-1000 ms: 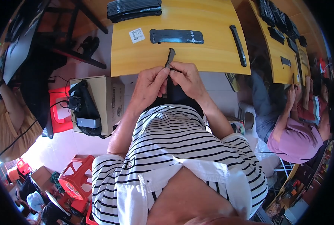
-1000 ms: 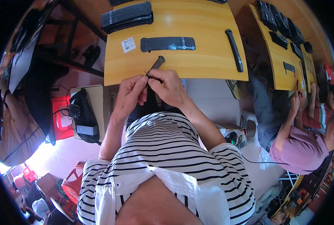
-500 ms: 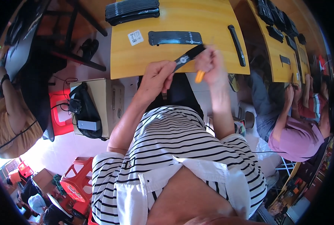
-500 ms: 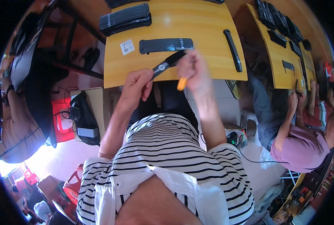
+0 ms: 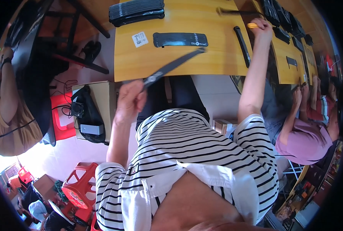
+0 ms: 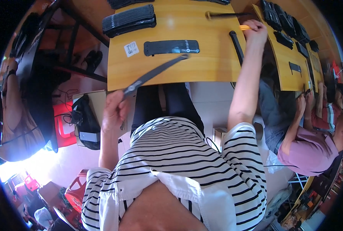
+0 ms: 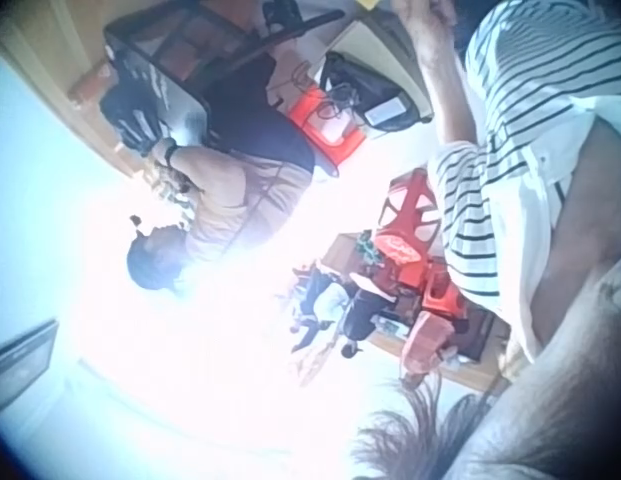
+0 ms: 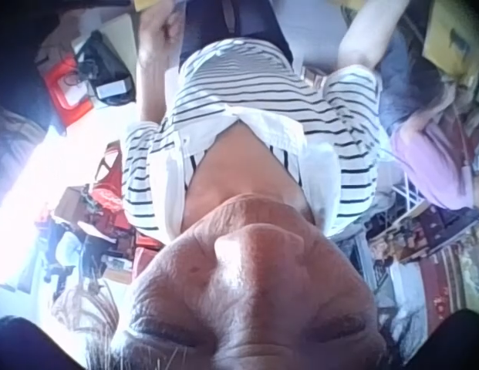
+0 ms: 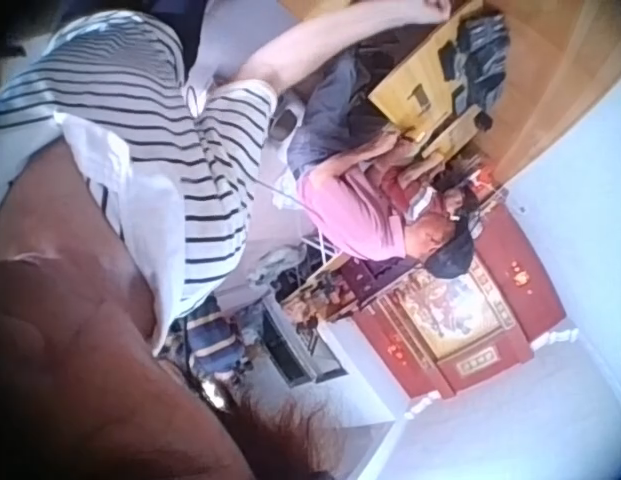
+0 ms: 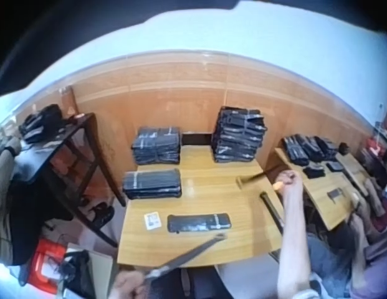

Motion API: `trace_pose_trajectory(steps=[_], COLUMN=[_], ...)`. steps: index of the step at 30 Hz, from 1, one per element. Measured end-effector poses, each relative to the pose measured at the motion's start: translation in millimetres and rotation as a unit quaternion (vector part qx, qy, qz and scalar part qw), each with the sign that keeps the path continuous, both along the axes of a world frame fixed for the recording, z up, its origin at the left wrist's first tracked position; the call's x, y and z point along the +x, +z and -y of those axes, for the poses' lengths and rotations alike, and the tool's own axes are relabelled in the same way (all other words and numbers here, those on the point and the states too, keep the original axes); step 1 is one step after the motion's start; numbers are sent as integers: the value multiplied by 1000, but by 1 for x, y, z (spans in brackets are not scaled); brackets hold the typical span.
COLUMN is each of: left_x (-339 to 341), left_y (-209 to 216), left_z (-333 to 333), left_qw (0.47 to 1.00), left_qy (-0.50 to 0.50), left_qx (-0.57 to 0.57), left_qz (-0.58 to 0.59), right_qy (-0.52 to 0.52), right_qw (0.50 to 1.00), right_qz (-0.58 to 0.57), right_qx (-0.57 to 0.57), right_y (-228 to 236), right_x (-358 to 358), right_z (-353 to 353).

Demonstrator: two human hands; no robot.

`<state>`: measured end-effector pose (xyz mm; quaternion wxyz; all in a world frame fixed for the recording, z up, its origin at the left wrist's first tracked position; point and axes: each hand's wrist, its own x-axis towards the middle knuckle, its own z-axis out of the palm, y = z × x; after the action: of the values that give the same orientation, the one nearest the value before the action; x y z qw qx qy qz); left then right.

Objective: Assembling leather watch straps by inserting components and using a small tool for precision alignment.

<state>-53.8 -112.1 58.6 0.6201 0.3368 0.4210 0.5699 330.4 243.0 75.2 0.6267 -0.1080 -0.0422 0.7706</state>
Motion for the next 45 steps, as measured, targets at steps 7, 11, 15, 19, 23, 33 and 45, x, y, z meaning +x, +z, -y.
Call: trace_pose_trajectory(steps=[7,11,15,19,23,33,45], left_x=[-37,-24,-21,-17,-22,6,39], left_y=[-21,-44,-77,-80,-71,-19,-30], left_z=[-6,-27,-30,-25,-19,-25,-72], left_qw=[984,951,938,918,909,992,983], left_qy=[178,274,241,207,191,-8,116], left_qx=[-11,-103,-185,-246,-256,-83,-14], left_qz=[-9,-101,-169,-232,-268,-94,143], right_qy=[-17,-19,-44,-55,-50,-90,78], right_qw=[966,931,897,862,836,337,623], right_qz=[200,314,410,481,524,756,685], right_qx=[162,185,159,151,156,554,369], right_y=[55,62,62,57,52,45,-10], right_x=[-28,-60,-74,-72,-78,-129,-124], right_z=[56,92,123,142,155,214,232])
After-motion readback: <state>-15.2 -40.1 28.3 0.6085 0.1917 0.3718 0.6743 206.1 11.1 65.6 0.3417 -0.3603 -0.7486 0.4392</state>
